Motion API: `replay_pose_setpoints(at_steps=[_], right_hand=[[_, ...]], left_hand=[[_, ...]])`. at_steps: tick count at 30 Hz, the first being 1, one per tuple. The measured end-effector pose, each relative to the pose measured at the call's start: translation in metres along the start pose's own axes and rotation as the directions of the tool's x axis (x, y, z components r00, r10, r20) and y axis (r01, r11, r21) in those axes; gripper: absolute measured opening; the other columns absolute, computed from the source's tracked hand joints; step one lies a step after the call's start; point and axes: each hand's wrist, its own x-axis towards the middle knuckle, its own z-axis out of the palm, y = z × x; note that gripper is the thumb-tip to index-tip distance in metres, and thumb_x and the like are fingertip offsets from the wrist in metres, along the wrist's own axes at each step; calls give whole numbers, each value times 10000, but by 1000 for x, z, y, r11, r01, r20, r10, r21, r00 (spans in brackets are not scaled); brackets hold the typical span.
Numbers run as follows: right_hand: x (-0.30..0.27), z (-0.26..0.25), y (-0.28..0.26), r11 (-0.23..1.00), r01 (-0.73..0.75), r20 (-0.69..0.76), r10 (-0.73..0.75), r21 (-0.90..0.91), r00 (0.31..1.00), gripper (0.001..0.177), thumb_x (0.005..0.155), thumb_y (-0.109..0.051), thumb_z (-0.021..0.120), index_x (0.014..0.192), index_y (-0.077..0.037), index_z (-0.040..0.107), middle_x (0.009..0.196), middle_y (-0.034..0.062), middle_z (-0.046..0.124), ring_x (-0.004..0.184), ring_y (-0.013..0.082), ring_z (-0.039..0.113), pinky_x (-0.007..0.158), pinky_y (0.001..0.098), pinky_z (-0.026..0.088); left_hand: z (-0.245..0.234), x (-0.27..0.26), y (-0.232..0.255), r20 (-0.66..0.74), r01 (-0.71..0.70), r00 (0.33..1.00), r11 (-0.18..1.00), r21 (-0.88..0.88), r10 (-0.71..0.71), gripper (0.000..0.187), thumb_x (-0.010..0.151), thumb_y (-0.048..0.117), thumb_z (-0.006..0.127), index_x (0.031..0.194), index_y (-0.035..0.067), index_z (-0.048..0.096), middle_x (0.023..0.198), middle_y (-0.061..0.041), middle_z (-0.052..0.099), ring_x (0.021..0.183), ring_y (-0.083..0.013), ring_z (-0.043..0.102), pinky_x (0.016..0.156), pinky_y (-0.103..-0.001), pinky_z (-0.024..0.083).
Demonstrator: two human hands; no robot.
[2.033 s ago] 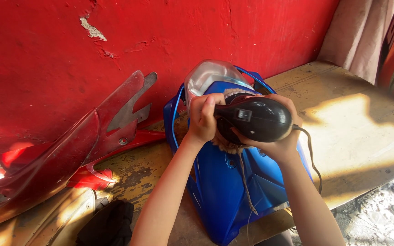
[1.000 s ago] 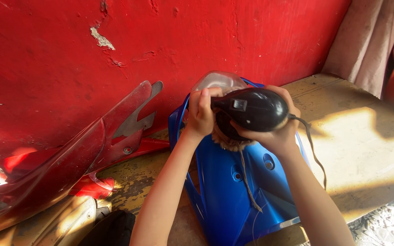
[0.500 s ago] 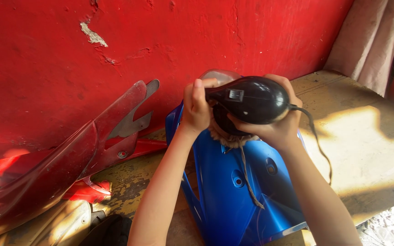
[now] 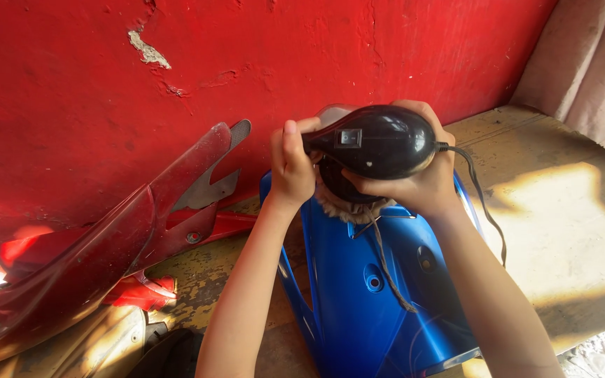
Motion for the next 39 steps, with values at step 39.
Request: replay_pose_setpoints(at_steps=[39], right_hand=[[-12,-56,42,997,-20,-229,36,71,973,728,724,-167,970,1301,-50,541,1186,54,718,1028,137,718,992,311,617]], left_hand=[[87,48,23,197,-271,950,951,148,240,571,1131,366,358,691,9,429,558,-55,348,526,-135,424,771,-377,442]])
